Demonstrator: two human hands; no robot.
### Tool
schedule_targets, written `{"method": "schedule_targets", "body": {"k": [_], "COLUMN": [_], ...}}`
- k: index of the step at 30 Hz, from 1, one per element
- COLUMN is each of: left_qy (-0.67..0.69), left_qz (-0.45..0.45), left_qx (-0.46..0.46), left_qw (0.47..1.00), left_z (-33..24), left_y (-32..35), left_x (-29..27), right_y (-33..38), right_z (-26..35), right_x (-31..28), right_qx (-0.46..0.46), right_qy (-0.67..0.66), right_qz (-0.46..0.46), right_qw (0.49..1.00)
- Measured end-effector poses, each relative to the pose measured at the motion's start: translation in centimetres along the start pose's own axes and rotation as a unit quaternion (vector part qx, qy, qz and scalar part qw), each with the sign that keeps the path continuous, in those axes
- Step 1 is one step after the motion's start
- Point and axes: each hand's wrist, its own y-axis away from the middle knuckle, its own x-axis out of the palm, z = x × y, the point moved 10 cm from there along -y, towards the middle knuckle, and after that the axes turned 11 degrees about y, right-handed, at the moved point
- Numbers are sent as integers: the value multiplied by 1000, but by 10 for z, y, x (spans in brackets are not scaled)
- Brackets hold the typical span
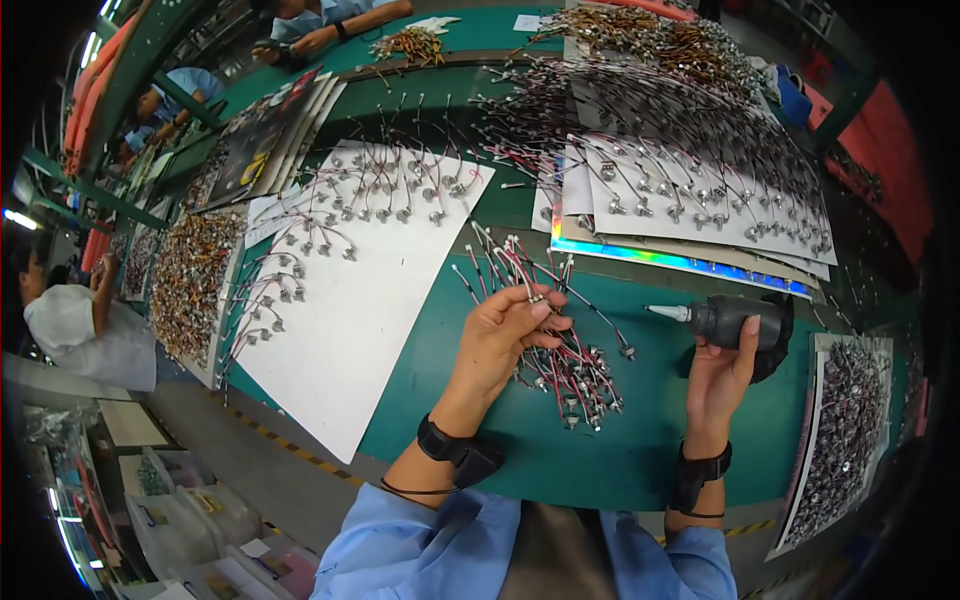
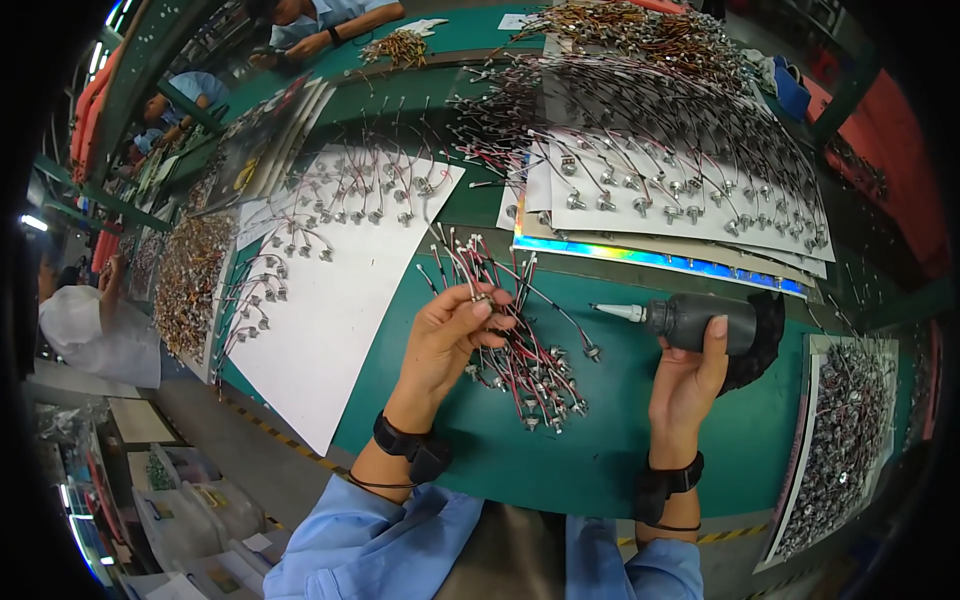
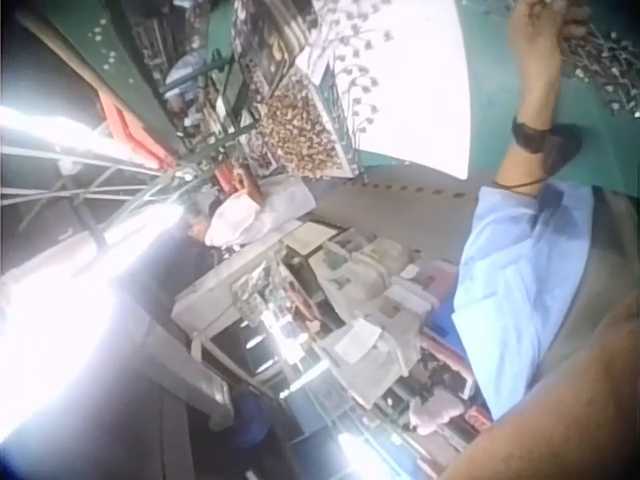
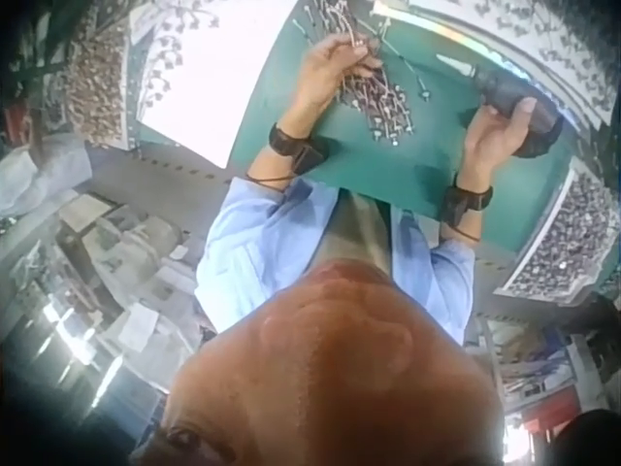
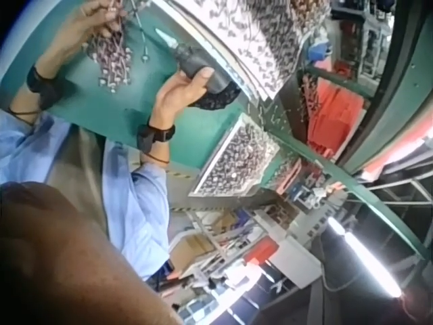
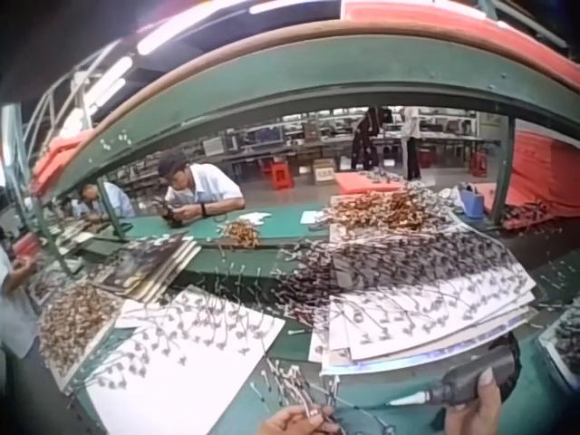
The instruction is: The person picks up a wire assembly from a pile, applies a substance to the component using a squeeze bottle, and places it onto a white sheet, occasionally wiping the bottle tip with a cloth.
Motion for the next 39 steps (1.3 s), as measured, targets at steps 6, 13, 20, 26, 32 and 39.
{"method": "schedule_targets", "body": {"k": [6,13,20,26,32,39], "left_qy": [-110,-143,-113,-109,-96,-104], "left_qz": [2,-6,-16,-36,-48,-20], "left_qx": [45,105,96,91,110,156], "left_qw": [993,984,989,989,988,982], "left_z": [0,-6,-4,-9,-15,-18], "left_y": [-1,4,6,2,2,7], "left_x": [2,5,2,-3,-8,-1], "right_y": [1,2,10,10,15,20], "right_z": [30,31,16,11,10,10], "right_x": [43,71,66,61,67,61], "right_qx": [-50,-77,-90,-103,-161,-172], "right_qy": [46,80,125,152,199,225], "right_qz": [46,80,121,118,140,120], "right_qw": [997,991,981,976,957,951]}}
